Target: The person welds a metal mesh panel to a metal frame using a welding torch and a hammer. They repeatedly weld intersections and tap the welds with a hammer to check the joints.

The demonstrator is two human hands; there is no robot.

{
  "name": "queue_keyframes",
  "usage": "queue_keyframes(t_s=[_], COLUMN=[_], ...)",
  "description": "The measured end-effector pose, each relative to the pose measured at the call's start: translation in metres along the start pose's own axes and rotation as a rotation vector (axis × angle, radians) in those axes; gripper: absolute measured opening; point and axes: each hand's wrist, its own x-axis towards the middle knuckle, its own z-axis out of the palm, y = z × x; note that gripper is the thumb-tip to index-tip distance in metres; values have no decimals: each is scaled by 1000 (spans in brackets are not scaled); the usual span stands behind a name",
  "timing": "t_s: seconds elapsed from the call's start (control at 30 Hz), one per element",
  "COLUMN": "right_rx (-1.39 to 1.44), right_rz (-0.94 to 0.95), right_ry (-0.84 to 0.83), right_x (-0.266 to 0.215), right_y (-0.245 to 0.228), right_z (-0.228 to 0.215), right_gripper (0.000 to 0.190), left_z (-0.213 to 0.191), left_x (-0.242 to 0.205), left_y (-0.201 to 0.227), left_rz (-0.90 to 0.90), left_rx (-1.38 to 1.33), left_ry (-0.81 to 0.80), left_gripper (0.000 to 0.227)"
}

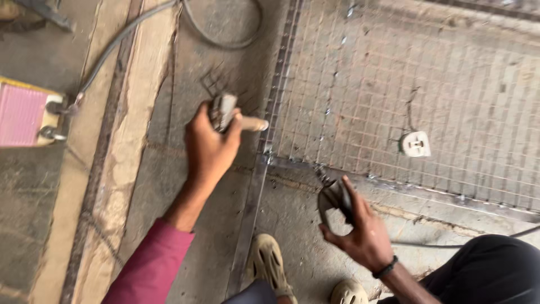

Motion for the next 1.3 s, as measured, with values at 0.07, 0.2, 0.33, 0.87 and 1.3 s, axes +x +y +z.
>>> queue_keyframes(t_s=[0.07,0.2,0.33,0.87,1.3], right_rx=[68,-8,-36,-109,318], right_rz=[-37,8,59,63,187], right_ry=[11,-99,-141,-119,-4], right_x=[-10,-16,-27,-1,35], right_y=[0,-4,-8,3,-12], right_z=[5,11,13,11,20], right_gripper=[117,118,114,119,92], left_z=[-6,-23,-20,29,47], left_x=[1,18,45,37,46], left_y=[0,8,23,-2,41], left_rz=[-159,-290,-373,-46,43], left_rx=[-128,-174,-19,112,180], left_ry=[-75,-285,-532,-302,-365], left_gripper=[29,28,35,17,14])
